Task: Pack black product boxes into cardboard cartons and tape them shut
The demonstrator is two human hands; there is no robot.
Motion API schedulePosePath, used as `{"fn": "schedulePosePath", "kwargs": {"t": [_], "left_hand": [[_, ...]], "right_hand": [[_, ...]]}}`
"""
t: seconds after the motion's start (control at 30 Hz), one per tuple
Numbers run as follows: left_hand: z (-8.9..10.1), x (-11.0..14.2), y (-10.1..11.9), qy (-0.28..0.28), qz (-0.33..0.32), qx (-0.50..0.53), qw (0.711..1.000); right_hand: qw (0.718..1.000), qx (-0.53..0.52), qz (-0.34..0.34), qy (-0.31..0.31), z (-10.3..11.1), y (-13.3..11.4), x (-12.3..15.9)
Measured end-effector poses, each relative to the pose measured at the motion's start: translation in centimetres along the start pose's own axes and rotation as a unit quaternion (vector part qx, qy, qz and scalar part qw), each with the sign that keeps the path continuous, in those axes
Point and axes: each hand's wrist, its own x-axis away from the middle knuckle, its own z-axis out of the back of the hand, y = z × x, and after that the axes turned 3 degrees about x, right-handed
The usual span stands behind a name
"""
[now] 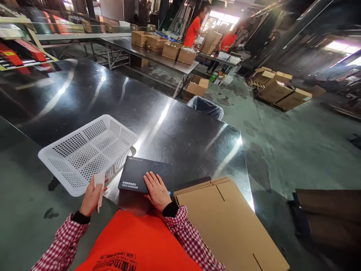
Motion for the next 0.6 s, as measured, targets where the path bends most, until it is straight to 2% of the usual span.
{"fn": "schedulePosePath", "kwargs": {"t": [0.1,0.23,0.3,0.37,0.43,0.47,0.53,0.6], "left_hand": [[-0.5,-2.1,0.0,0.011,-0.014,0.018,1.000],[-1.9,-5.5,1.5,0.034,-0.005,0.042,0.999],[-2.6,-7.1,2.7,0.042,0.004,0.049,0.998],[-3.1,-8.1,3.7,0.044,0.004,0.053,0.998],[-3.4,-8.2,4.5,0.044,0.003,0.062,0.997],[-3.4,-7.9,4.7,0.043,0.003,0.067,0.997],[-3.0,-6.8,5.0,0.026,0.026,0.082,0.996],[-2.3,-5.2,5.0,-0.002,0.076,0.096,0.992]], "right_hand": [[1.000,-0.007,0.004,-0.007,0.0,0.3,0.0],[0.999,-0.045,0.001,-0.018,0.1,0.4,-0.2],[0.995,-0.102,-0.003,-0.016,0.3,0.5,-0.4],[0.972,-0.233,-0.022,0.001,0.7,1.3,-0.5],[0.927,-0.367,-0.061,0.034,1.6,2.8,-0.2],[0.894,-0.431,-0.097,0.070,2.1,3.7,0.4],[0.804,-0.537,-0.187,0.172,3.2,5.7,2.1],[0.697,-0.608,-0.276,0.260,4.0,7.0,4.5]]}}
